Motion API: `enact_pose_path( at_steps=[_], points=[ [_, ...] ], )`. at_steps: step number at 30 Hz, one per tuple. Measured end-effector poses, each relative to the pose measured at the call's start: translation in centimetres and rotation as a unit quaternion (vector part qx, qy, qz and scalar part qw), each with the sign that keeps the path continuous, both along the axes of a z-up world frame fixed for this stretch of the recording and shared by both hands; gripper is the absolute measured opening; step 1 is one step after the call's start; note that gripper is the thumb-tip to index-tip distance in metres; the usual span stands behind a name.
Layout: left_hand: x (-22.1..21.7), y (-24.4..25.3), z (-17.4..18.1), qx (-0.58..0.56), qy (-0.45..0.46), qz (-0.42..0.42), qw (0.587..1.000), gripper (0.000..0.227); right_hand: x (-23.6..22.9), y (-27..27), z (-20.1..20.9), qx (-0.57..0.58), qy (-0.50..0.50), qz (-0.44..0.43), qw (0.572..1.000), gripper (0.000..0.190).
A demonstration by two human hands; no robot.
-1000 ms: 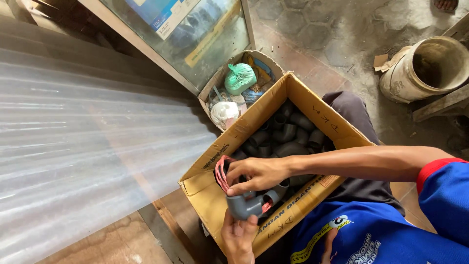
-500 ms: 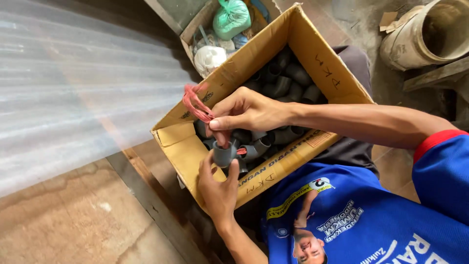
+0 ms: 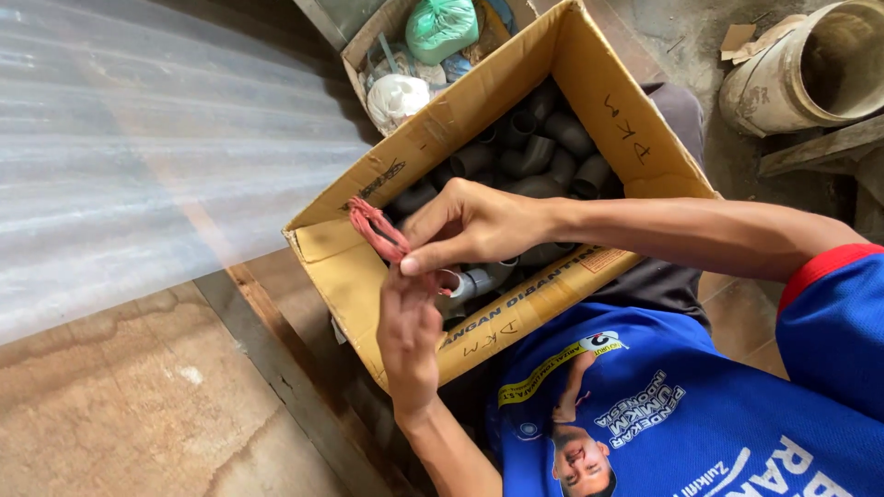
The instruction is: Stringing PVC elbow joints onto a red cord
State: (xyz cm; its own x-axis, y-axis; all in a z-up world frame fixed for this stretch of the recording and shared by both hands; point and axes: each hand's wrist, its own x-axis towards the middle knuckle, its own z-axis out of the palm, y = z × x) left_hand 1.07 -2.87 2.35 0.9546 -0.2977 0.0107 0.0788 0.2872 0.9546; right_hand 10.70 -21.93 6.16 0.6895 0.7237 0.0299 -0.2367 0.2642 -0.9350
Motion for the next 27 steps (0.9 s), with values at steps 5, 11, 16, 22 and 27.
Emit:
enact_pose_path(
  at_steps=[5,11,16,22,27],
  points=[
    [0.6,0.2,-2.0,0.046,-0.012,0.131,0.990,0.040,0.9,0.5,-1.5,-0.122,-0.251,-0.115,0.953,0.018],
    [0.5,0.6,-1.4,-0.037,0.020,0.169,0.985,0.034,2.8,-1.9,-11.1,-0.588,-0.413,0.012,0.696,0.057],
    [0.4,1.0,-1.8,-0.050,0.028,0.179,0.982,0.034,2.0,0.3,-14.2,-0.688,-0.383,0.013,0.616,0.071],
    [0.4,1.1,-1.7,-0.064,0.018,0.173,0.983,0.034,2.7,0.6,-14.4,-0.690,-0.389,0.020,0.610,0.067],
    [0.3,1.4,-2.0,-0.091,0.014,0.171,0.981,0.033,4.7,-1.2,-9.7,-0.567,-0.274,0.001,0.777,0.055]
  ],
)
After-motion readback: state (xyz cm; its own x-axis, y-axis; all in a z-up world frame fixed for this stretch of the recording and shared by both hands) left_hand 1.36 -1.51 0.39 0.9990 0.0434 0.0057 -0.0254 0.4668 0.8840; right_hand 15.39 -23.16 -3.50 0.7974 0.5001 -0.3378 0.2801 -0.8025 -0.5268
